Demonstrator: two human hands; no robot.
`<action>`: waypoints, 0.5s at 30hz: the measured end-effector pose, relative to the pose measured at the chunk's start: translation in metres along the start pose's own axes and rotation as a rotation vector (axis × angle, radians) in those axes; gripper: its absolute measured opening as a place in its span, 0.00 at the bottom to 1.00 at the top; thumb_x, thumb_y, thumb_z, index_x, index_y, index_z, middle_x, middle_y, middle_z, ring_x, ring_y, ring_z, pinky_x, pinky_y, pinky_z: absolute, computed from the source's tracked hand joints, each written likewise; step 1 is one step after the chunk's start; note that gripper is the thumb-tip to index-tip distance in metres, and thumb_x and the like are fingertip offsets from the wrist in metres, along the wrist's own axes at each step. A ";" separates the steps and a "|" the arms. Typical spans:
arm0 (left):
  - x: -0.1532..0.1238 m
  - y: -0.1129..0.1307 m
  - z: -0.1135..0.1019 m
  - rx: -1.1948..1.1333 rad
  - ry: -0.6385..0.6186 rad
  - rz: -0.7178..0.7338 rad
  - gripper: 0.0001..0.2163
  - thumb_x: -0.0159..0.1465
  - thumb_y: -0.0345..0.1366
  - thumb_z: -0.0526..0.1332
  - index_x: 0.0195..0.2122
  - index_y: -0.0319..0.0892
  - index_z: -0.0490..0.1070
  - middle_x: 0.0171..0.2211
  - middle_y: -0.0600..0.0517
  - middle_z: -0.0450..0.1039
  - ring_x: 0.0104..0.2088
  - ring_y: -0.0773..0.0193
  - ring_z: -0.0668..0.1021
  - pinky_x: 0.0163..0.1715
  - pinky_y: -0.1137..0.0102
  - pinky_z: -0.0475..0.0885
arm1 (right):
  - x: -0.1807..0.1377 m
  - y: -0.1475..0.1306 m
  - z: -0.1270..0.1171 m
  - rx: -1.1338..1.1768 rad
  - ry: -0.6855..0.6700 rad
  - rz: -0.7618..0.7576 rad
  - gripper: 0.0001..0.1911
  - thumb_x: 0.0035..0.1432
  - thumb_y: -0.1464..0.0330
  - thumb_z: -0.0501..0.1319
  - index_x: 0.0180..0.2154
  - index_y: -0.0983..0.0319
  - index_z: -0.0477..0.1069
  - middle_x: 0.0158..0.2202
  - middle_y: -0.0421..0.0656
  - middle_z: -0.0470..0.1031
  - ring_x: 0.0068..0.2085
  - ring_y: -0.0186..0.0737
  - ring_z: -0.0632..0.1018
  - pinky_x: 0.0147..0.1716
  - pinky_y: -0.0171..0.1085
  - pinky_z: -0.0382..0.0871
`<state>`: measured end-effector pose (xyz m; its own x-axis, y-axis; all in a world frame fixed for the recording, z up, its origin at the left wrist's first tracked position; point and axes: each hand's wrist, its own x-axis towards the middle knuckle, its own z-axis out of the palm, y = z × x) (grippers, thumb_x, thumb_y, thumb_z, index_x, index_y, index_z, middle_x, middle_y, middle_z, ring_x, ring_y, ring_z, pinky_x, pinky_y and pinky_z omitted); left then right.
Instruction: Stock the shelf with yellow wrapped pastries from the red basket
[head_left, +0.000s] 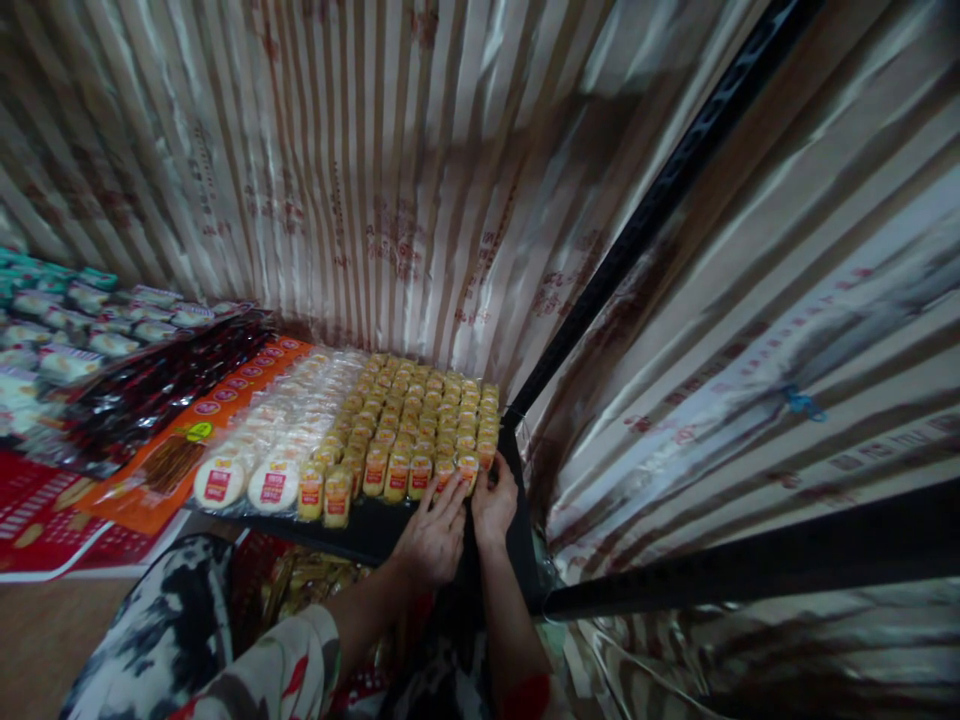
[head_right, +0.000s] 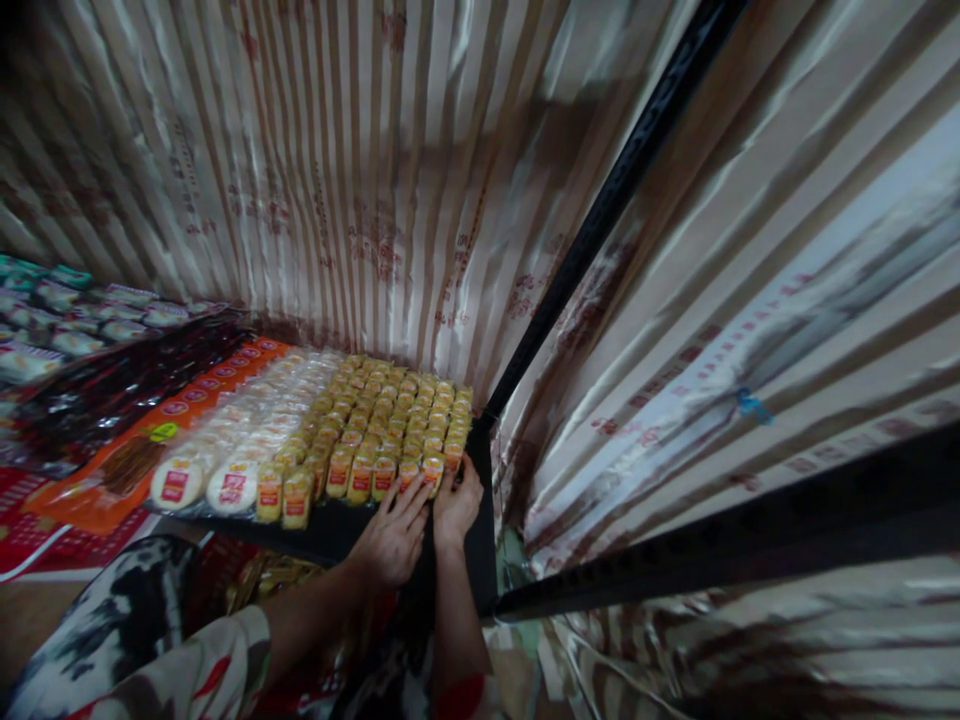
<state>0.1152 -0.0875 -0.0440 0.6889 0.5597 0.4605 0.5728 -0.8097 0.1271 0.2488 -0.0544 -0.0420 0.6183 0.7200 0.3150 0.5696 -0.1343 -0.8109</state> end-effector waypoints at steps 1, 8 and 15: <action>0.000 0.000 0.000 -0.001 0.004 0.007 0.17 0.60 0.34 0.50 0.47 0.31 0.66 0.61 0.38 0.50 0.64 0.50 0.45 0.61 0.52 0.41 | -0.001 0.000 0.000 0.034 0.007 0.006 0.29 0.54 0.57 0.50 0.53 0.68 0.62 0.49 0.55 0.70 0.47 0.46 0.72 0.42 0.41 0.67; -0.001 0.001 0.001 0.001 0.028 0.022 0.16 0.59 0.33 0.51 0.46 0.32 0.67 0.62 0.39 0.50 0.63 0.50 0.47 0.61 0.53 0.42 | 0.004 -0.001 -0.007 0.034 0.020 0.000 0.30 0.55 0.54 0.50 0.51 0.68 0.65 0.50 0.55 0.69 0.52 0.49 0.68 0.49 0.46 0.62; 0.000 0.002 0.010 0.046 0.040 -0.027 0.15 0.61 0.34 0.51 0.46 0.34 0.66 0.61 0.40 0.53 0.63 0.52 0.48 0.60 0.56 0.43 | 0.042 -0.005 0.002 0.161 -0.048 0.104 0.36 0.57 0.50 0.42 0.58 0.68 0.56 0.59 0.53 0.59 0.60 0.47 0.59 0.58 0.45 0.48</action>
<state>0.1204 -0.0878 -0.0525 0.6547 0.5733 0.4926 0.6117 -0.7847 0.1001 0.2705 -0.0222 -0.0260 0.6402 0.7404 0.2047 0.4079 -0.1019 -0.9073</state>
